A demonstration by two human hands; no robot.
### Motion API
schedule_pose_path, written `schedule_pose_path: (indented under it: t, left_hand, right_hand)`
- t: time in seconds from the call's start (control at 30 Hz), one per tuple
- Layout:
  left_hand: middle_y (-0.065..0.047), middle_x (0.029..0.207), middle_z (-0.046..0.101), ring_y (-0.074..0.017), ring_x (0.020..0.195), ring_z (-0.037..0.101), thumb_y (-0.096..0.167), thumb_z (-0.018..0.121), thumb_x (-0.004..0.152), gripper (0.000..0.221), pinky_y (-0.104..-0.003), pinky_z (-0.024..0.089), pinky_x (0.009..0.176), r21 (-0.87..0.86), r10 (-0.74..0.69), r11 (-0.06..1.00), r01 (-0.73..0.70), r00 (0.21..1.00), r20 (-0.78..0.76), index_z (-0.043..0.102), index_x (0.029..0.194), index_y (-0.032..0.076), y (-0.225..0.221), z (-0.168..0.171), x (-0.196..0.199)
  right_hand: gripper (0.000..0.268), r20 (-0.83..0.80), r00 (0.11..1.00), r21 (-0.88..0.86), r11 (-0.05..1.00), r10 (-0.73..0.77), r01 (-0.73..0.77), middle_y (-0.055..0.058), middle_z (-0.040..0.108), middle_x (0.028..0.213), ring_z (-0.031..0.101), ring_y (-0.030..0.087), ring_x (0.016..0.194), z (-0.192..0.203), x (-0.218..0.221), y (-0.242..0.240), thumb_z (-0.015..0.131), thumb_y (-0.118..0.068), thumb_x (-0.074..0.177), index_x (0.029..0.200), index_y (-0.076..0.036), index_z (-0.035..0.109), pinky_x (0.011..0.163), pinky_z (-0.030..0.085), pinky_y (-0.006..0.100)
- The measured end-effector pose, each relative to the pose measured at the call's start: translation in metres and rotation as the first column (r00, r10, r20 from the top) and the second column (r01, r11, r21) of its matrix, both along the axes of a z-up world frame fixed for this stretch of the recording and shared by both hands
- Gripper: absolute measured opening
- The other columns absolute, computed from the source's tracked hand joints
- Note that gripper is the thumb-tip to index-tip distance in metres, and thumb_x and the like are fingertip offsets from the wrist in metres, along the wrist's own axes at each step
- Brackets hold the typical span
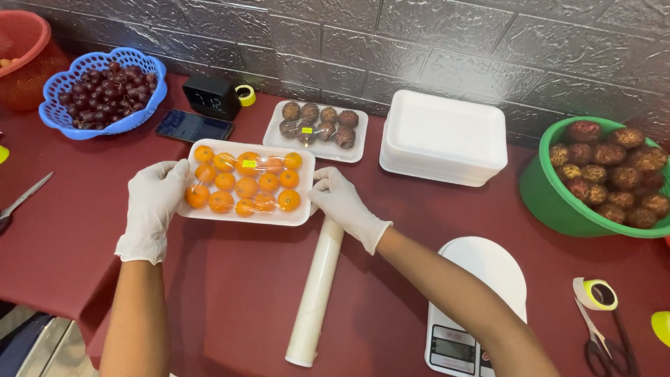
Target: Weighing a tray of oranges and applying a handwritten label to the plastic wrap.
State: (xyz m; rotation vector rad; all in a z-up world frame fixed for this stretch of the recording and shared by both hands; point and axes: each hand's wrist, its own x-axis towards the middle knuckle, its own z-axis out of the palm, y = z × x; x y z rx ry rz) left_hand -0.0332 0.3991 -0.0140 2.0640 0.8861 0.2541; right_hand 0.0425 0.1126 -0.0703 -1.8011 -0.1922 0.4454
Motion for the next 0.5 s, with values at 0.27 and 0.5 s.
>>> schedule_pose_path:
  t: [0.27, 0.5]
  left_hand:
    - [-0.021, 0.112, 0.074, -0.0419, 0.117, 0.065, 0.039, 0.062, 0.102, 0.039, -0.057, 0.05, 0.097, 0.03, -0.097, 0.995, 0.097, 0.995, -0.018, 0.076, 0.123, 0.01, -0.038, 0.014, 0.002]
    - [-0.02, 0.113, 0.074, -0.0406, 0.12, 0.064, 0.039, 0.061, 0.1, 0.039, -0.055, 0.05, 0.1, -0.035, -0.16, 0.987, 0.159, 0.987, -0.017, 0.077, 0.12, 0.009, -0.065, 0.02, 0.002]
  right_hand:
    - [0.051, 0.086, 0.995, -0.088, 0.996, 0.041, -0.034, 0.007, 0.077, 0.084, 0.078, 0.016, 0.066, -0.004, 0.005, -0.035, 0.068, -0.015, 0.082, 0.129, 0.0, 0.059, 0.082, 0.059, 0.03]
    - [0.058, 0.01, 0.999, -0.237, 0.97, 0.052, -0.048, 0.01, 0.078, 0.094, 0.078, 0.018, 0.07, 0.02, 0.003, -0.064, 0.069, -0.017, 0.08, 0.133, 0.003, 0.058, 0.084, 0.059, 0.032]
